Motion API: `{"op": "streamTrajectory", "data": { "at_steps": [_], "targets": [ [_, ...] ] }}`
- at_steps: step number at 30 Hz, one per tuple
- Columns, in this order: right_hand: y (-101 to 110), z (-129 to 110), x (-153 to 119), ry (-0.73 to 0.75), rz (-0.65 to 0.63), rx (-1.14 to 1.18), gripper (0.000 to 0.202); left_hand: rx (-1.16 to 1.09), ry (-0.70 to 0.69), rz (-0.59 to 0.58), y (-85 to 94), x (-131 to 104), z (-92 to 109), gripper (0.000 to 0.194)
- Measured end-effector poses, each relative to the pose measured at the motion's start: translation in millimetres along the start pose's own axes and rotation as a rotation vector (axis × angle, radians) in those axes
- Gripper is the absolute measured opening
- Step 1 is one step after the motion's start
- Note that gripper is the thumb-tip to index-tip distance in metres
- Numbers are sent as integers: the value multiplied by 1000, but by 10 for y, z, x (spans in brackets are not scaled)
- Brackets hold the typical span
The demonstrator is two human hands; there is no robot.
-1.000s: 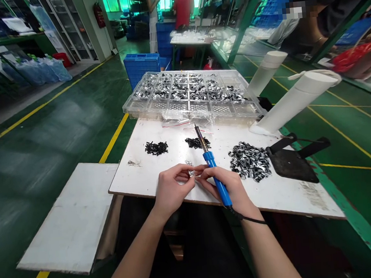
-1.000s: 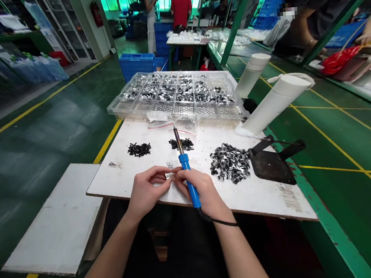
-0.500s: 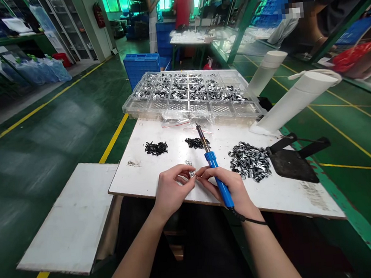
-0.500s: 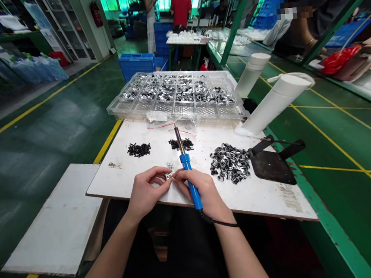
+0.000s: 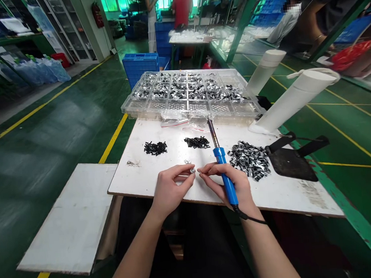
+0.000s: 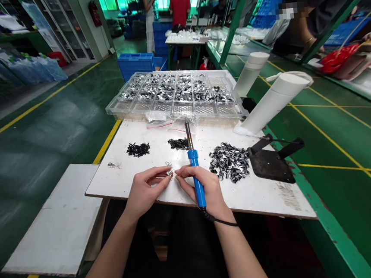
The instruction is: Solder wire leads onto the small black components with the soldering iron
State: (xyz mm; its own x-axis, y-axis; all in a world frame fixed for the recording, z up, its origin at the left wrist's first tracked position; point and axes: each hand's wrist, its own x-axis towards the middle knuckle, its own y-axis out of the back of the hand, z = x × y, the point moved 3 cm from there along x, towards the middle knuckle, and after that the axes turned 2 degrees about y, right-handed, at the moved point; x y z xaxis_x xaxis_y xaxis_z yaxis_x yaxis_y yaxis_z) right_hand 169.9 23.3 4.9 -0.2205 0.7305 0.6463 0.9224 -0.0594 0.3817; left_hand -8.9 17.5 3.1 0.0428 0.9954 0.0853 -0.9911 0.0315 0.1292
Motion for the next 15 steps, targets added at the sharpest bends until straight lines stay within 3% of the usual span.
{"op": "streamTrajectory", "data": {
  "at_steps": [10,15],
  "targets": [
    [-24,27,-3,14,-55,-41,21,-35,41,-12,-20,-9,-108,25],
    [-29,7,-1,19,-57,-38,20,8,-13,-4,-31,-15,-80,17]
  ]
}}
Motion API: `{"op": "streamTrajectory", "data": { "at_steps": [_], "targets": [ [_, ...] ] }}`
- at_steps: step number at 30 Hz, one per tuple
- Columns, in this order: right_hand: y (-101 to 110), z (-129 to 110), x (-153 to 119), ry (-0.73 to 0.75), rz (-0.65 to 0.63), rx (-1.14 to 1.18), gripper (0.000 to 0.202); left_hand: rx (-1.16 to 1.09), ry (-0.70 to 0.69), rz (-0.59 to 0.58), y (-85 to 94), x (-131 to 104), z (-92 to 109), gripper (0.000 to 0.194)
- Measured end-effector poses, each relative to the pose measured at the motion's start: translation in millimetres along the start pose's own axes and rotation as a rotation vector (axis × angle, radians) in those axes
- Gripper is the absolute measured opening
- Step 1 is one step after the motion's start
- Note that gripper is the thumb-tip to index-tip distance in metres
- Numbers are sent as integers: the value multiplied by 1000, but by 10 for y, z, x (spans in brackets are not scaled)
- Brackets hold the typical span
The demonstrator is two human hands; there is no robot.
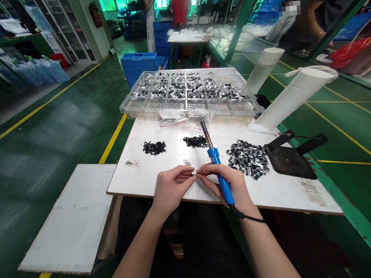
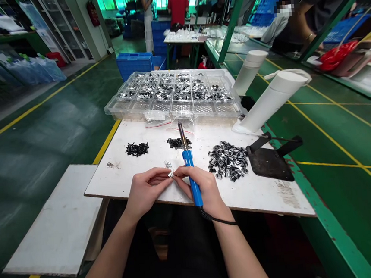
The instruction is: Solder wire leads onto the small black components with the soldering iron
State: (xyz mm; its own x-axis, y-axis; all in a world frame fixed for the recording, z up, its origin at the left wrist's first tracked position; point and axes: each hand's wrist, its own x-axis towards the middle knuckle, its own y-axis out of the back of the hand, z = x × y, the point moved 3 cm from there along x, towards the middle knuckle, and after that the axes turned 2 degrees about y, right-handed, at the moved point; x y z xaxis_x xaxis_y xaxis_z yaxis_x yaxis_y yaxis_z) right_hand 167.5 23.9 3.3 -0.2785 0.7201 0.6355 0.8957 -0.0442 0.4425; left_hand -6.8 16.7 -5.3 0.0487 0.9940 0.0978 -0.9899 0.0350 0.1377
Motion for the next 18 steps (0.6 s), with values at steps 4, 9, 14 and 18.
{"op": "streamTrajectory", "data": {
  "at_steps": [4,9,14,18],
  "targets": [
    [3,-17,11,8,-4,-11,18,21,-37,26,-8,-1,12,16],
    [10,-18,11,10,-11,-28,18,34,-80,44,-2,-8,22,19],
    [19,-14,-14,8,-13,-16,19,80,-116,66,15,-17,34,19],
    [20,-22,-19,18,-20,-27,18,72,-97,64,13,-13,27,16]
  ]
}}
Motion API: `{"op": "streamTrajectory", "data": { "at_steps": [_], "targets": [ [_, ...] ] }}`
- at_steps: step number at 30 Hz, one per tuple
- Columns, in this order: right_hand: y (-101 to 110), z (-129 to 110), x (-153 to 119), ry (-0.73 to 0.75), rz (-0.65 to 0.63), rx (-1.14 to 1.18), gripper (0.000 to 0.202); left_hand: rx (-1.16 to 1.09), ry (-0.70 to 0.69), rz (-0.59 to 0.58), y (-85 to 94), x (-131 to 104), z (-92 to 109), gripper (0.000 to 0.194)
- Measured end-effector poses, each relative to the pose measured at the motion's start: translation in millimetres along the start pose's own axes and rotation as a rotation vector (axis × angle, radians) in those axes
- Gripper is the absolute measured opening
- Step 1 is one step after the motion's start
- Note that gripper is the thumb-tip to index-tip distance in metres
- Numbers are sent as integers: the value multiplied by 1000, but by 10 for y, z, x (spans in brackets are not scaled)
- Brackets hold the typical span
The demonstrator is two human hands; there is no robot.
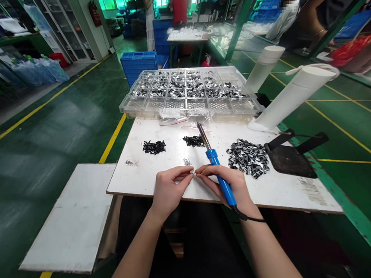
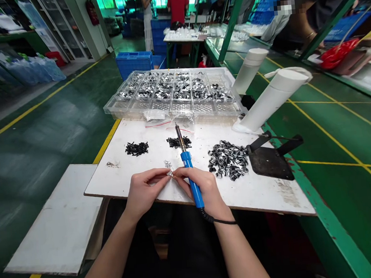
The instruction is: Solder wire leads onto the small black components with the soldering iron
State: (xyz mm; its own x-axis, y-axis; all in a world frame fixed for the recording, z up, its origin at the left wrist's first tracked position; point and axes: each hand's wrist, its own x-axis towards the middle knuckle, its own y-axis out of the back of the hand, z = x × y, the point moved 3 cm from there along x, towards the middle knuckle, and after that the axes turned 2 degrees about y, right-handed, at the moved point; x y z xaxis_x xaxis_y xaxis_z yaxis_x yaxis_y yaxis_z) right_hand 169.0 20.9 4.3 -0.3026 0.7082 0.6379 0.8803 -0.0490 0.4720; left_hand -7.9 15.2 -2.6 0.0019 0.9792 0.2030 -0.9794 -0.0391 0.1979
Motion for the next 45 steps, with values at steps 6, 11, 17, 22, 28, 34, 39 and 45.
{"op": "streamTrajectory", "data": {
  "at_steps": [6,11,17,22,28,34,39,45],
  "targets": [
    [2,-13,5,23,14,-8,19,-28,5,-27,-7,4,-1,10],
    [5,-7,-4,27,32,-10,21,-25,9,4,-2,9,16,8],
    [-6,-6,-2,32,-7,1,17,-33,78,-16,-2,10,-9,10],
    [-8,6,-13,32,-20,-1,18,-88,115,-60,3,10,5,13],
    [-12,10,-8,45,-60,8,21,-118,174,-77,12,28,12,14],
    [-13,-17,5,73,-81,4,21,-152,194,-86,13,35,-3,13],
    [-7,-38,14,79,-79,-13,22,-123,173,-80,11,23,8,11],
    [-19,-14,-1,62,-76,-13,23,-84,134,-62,11,19,32,6]
  ]
}}
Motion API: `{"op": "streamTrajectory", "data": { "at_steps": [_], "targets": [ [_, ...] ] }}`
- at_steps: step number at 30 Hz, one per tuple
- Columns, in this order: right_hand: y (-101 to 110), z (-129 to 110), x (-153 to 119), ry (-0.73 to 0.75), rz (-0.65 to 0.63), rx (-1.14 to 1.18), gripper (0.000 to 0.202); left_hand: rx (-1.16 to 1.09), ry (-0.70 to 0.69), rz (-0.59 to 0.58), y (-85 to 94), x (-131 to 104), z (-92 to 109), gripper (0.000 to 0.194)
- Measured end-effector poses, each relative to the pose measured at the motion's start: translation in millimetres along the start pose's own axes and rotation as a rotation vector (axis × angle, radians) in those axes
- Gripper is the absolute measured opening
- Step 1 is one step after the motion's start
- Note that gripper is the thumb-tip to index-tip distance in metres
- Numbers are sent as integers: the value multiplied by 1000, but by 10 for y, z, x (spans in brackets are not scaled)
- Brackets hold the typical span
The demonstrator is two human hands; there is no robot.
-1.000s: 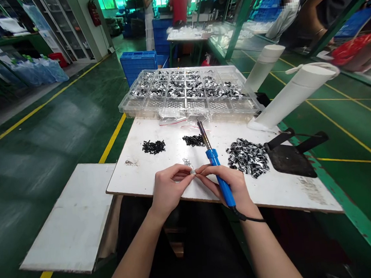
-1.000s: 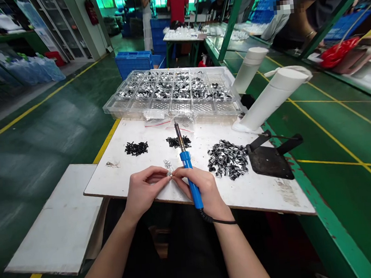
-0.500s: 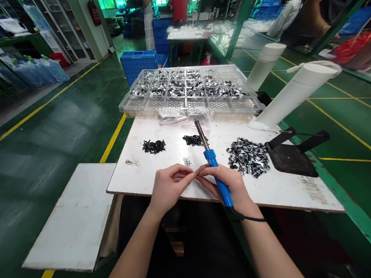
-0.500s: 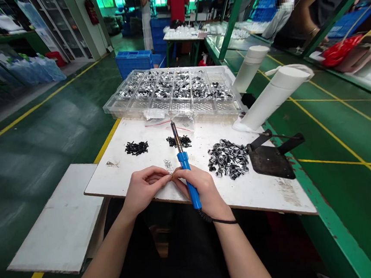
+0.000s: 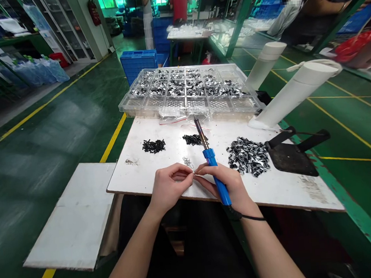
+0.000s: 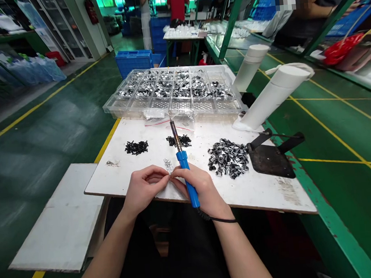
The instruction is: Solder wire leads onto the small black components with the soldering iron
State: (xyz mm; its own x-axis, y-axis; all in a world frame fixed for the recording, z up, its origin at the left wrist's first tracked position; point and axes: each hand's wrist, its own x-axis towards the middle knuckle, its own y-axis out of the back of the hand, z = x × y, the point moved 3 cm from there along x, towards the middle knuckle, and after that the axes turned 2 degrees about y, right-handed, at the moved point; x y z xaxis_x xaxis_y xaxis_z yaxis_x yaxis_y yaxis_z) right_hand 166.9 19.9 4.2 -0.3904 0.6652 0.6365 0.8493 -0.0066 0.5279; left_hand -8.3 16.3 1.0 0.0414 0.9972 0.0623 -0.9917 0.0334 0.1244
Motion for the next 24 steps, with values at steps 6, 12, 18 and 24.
{"op": "streamTrajectory", "data": {
  "at_steps": [6,12,18,24],
  "targets": [
    [-2,9,6,-49,31,-3,19,-5,8,7,2,-8,22,4],
    [20,-10,10,-87,56,72,14,-7,3,2,3,-15,17,5],
    [16,12,4,-82,28,58,14,-3,-28,-8,-3,-15,1,5],
    [36,-26,22,-65,25,56,18,-26,-9,11,-11,-2,-2,5]
  ]
}}
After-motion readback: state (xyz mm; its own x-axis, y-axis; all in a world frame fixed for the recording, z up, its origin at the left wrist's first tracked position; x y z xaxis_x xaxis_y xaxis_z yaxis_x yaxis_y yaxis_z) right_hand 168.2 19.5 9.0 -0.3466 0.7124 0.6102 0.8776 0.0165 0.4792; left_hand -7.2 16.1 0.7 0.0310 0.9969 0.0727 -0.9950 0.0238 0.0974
